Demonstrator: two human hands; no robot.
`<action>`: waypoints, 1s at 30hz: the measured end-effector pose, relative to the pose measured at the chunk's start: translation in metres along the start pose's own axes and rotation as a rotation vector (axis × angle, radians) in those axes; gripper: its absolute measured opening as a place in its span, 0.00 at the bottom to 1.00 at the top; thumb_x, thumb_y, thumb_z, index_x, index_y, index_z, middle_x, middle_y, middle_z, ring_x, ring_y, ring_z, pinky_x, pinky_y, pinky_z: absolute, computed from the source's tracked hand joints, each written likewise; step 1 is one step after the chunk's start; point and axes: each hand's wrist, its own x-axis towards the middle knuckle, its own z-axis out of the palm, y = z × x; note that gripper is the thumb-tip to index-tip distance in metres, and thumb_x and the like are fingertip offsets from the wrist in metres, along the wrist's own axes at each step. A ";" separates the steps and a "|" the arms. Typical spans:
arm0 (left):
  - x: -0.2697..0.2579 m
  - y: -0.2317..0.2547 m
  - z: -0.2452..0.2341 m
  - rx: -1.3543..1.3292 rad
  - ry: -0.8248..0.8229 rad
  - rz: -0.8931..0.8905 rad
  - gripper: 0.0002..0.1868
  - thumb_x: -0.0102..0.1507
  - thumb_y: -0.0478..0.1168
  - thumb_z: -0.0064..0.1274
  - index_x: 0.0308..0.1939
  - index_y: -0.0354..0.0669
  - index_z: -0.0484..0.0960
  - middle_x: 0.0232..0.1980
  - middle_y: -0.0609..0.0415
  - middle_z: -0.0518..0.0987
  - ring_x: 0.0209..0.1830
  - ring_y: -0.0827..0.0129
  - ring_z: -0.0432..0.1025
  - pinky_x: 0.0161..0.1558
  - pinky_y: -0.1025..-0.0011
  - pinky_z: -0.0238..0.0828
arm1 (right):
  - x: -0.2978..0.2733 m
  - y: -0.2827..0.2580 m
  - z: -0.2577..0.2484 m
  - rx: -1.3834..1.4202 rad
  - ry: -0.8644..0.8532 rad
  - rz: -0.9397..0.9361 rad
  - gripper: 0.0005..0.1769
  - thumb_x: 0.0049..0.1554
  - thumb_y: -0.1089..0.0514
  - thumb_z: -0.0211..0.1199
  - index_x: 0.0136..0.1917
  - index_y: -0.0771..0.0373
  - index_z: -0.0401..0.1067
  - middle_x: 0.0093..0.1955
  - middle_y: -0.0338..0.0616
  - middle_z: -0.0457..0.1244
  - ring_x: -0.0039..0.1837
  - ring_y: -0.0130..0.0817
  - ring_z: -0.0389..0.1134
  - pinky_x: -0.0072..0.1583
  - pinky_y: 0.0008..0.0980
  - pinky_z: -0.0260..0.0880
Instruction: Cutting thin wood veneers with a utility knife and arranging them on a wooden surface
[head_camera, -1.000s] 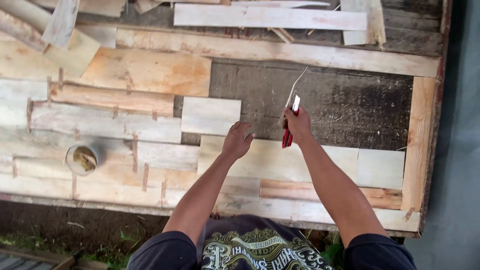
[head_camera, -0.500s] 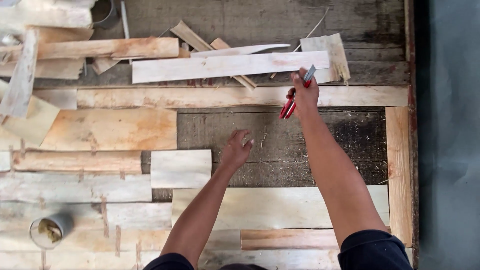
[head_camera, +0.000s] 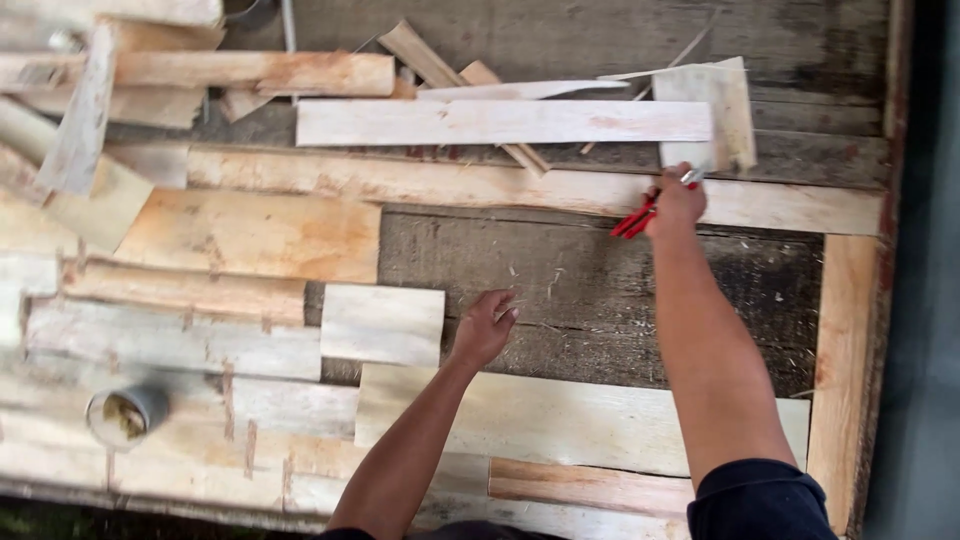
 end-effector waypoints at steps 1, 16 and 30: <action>-0.003 0.001 -0.002 -0.004 0.020 -0.018 0.18 0.64 0.41 0.60 0.58 0.49 0.84 0.53 0.49 0.83 0.54 0.54 0.80 0.54 0.59 0.79 | -0.006 -0.002 0.000 -0.018 -0.018 0.010 0.16 0.64 0.54 0.65 0.63 0.37 0.68 0.38 0.36 0.64 0.31 0.35 0.67 0.35 0.37 0.76; -0.015 -0.010 -0.013 -0.104 -0.033 -0.100 0.20 0.67 0.45 0.53 0.62 0.49 0.79 0.56 0.52 0.80 0.56 0.63 0.78 0.53 0.63 0.74 | -0.186 -0.054 0.125 0.096 -0.116 0.196 0.02 0.63 0.60 0.69 0.49 0.56 0.77 0.38 0.38 0.66 0.34 0.29 0.64 0.38 0.31 0.69; -0.039 -0.013 -0.023 -0.112 0.056 0.035 0.20 0.67 0.44 0.55 0.63 0.47 0.79 0.47 0.56 0.79 0.46 0.67 0.73 0.45 0.65 0.72 | -0.185 -0.017 0.074 0.463 -0.026 0.192 0.07 0.55 0.60 0.75 0.39 0.63 0.79 0.30 0.42 0.65 0.29 0.31 0.61 0.35 0.32 0.69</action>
